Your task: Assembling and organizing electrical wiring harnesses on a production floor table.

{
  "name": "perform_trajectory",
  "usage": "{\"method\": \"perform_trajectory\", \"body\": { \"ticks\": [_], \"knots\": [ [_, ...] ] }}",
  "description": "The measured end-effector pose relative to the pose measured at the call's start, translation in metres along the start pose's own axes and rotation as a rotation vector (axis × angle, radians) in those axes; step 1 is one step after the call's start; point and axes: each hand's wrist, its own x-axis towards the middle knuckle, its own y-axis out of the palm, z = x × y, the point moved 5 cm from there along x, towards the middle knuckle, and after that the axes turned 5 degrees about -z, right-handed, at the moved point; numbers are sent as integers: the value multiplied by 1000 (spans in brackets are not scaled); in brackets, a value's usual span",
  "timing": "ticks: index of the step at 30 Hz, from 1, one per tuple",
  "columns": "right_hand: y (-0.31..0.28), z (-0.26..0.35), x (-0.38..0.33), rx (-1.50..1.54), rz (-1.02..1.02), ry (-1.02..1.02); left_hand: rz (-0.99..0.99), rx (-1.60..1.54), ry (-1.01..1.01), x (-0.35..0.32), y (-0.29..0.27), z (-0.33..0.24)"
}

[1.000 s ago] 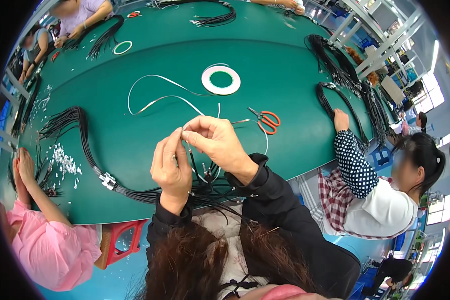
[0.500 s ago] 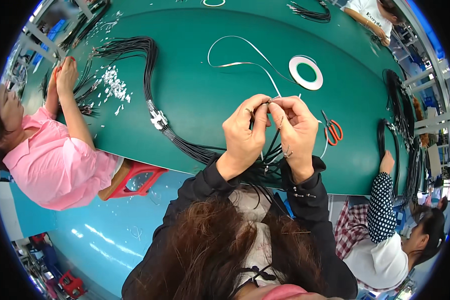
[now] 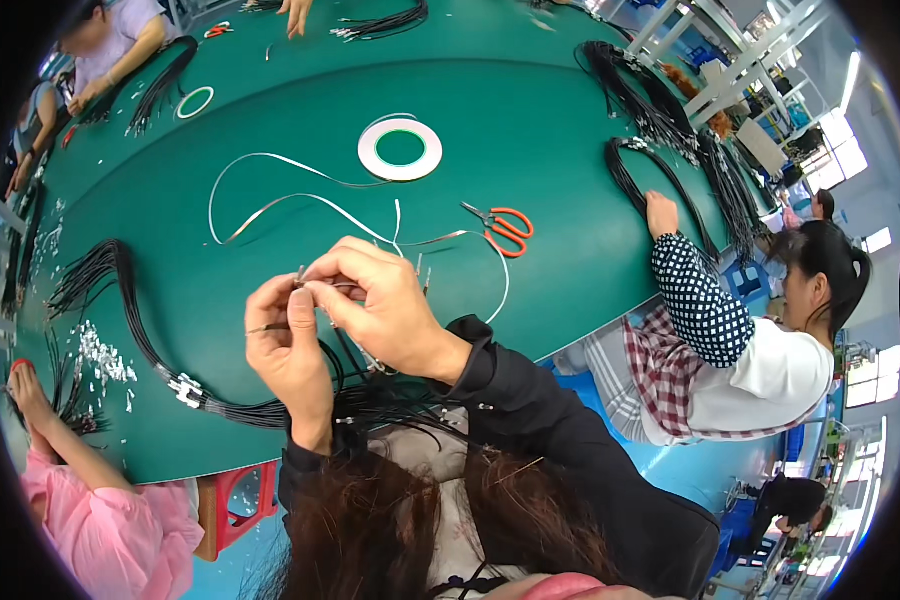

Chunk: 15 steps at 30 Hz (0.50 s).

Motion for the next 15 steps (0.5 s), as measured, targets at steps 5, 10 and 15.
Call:
{"method": "perform_trajectory", "body": {
  "ticks": [5, 10, 15],
  "knots": [
    [4, -6, -1, 17, 21, 24, -9, -46, -42, 5, -3, 7],
    [4, -7, 1, 38, 12, 68, -61, -103, -85, 6, 0, 10],
    [2, -9, 5, 27, -5, 51, -74, -207, -181, 10, 2, 14]
  ]
}}
